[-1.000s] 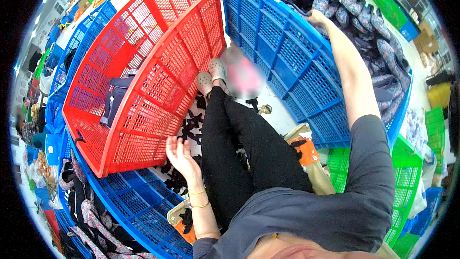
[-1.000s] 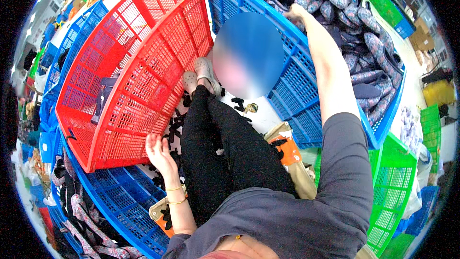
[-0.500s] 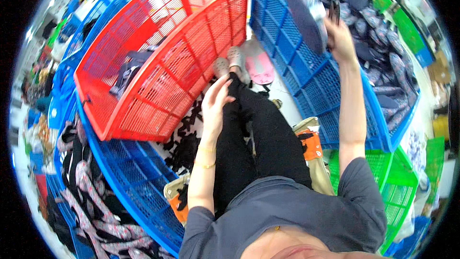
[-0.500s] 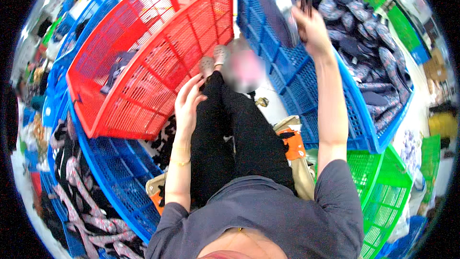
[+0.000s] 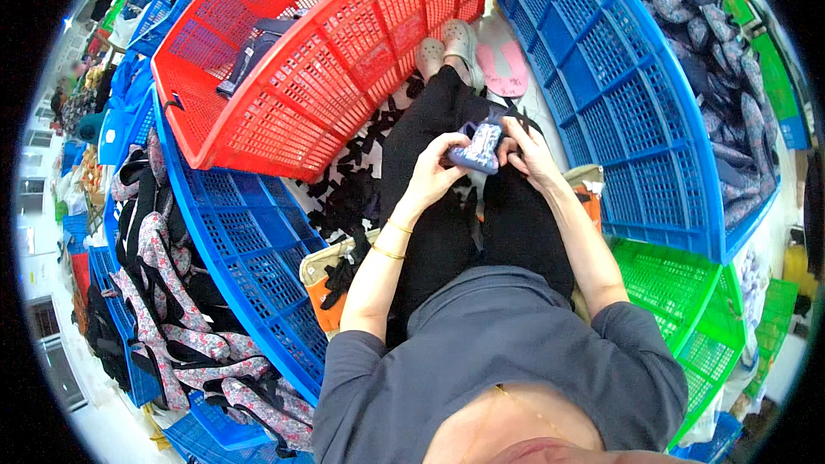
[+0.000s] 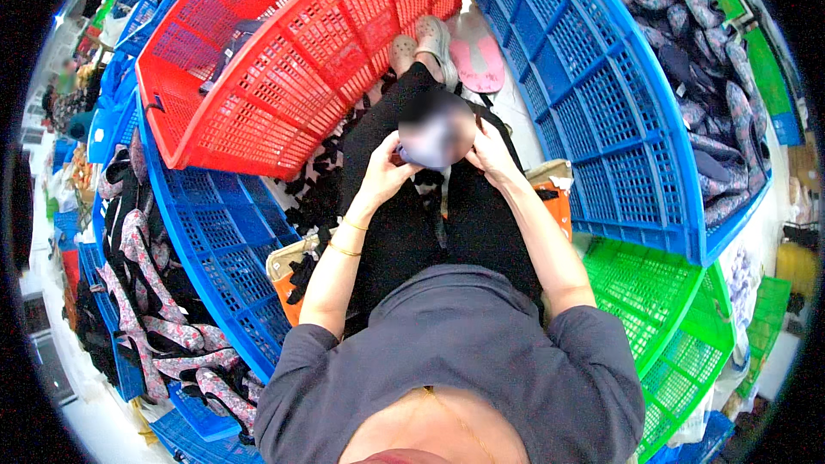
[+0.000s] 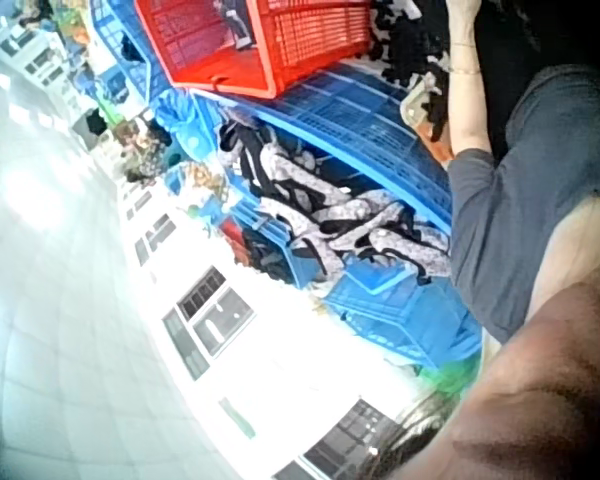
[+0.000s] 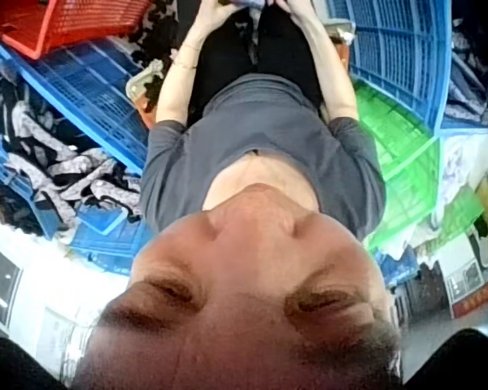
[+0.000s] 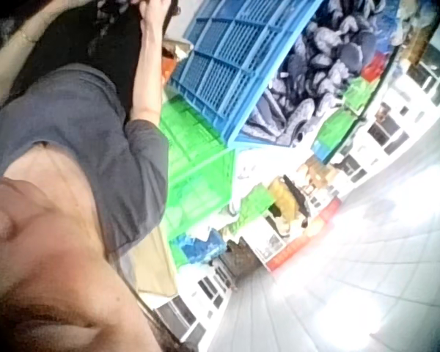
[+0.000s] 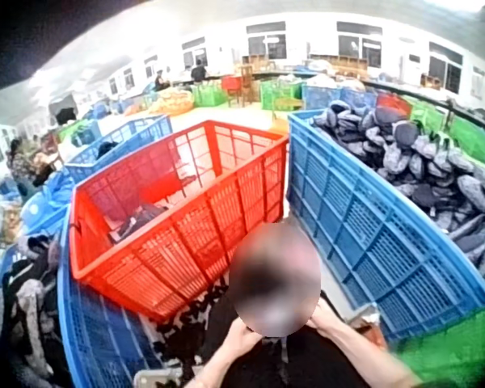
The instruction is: The person sits on the floor and uses scissors to trim excess fabric from the edges of floral-patterned slippers. They handle the slippers one at a time, cutting the fabric and placing the finished items into a red crate.
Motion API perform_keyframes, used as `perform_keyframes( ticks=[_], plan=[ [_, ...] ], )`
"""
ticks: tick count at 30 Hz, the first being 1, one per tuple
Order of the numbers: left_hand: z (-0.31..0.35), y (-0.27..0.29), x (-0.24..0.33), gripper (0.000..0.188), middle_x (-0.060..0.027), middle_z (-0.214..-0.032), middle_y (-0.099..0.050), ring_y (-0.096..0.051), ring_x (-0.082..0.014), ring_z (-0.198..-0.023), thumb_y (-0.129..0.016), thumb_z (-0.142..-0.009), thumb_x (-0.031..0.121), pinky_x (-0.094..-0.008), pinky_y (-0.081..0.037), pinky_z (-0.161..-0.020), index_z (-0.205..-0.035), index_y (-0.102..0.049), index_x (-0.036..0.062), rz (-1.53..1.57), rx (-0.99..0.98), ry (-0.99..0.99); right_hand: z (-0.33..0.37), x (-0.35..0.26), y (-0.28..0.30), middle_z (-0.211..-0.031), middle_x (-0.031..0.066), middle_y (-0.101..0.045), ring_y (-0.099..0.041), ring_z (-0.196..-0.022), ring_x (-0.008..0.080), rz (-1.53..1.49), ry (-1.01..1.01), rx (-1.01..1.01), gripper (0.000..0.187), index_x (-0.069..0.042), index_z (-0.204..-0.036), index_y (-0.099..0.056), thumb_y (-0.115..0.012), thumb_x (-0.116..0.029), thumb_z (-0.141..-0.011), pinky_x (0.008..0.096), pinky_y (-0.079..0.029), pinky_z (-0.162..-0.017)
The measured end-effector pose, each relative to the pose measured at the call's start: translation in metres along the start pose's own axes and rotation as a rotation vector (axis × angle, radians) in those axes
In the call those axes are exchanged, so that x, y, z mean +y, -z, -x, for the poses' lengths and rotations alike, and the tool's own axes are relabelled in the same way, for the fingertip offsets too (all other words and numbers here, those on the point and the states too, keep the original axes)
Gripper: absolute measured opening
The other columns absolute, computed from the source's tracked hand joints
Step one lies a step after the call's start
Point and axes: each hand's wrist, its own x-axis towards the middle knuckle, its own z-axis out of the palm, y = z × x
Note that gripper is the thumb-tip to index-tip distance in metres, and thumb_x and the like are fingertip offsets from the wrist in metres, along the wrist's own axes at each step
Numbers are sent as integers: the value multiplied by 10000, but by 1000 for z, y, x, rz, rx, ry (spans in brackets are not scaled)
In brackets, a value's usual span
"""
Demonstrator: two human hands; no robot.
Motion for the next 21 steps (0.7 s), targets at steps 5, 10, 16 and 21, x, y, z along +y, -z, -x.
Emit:
perform_keyframes(
  ticks=[5, 10, 16, 21],
  plan=[
    [24, -16, -11, 399, -29, -1091, -595, -577, -142, -1030, -693, -716, -78, -278, -477, -868, -1077, -572, 40, -207, -8, -153, 14, -3, -10, -648, -38, -549, -338, -437, -1, 26, 9, 32, 351, -41, -1039, -663, -635, -370, -919, 176, -195, -386],
    [18, 14, 21, 518, -67, -1217, -595, -551, -147, -1096, -405, -768, -87, -303, -421, -975, -1253, -559, 13, 116, -207, 63, 22, -25, -19, -716, -31, -608, -419, -525, 13, 149, 231, 94, 189, -29, -907, -699, -710, -216, -877, 191, -270, -455],
    [-38, -2, 63, 385, -92, -1058, -646, -580, -133, -854, -666, -893, 265, -272, -476, -764, -1175, -604, 10, -231, -332, -142, 17, -61, -22, -863, 18, -676, -598, -785, 51, 462, 395, -60, 124, -5, -974, -685, -694, -46, -857, 204, -477, -732],
    [-72, -10, 67, 221, -89, -876, -631, -613, -231, -845, -749, -784, 218, -327, -484, -738, -823, -672, 15, -608, -255, -476, 14, -86, -15, -912, 4, -650, -572, -814, 58, 430, 168, 113, 258, -11, -1054, -660, -700, -190, -872, 230, -464, -757]
  ],
)
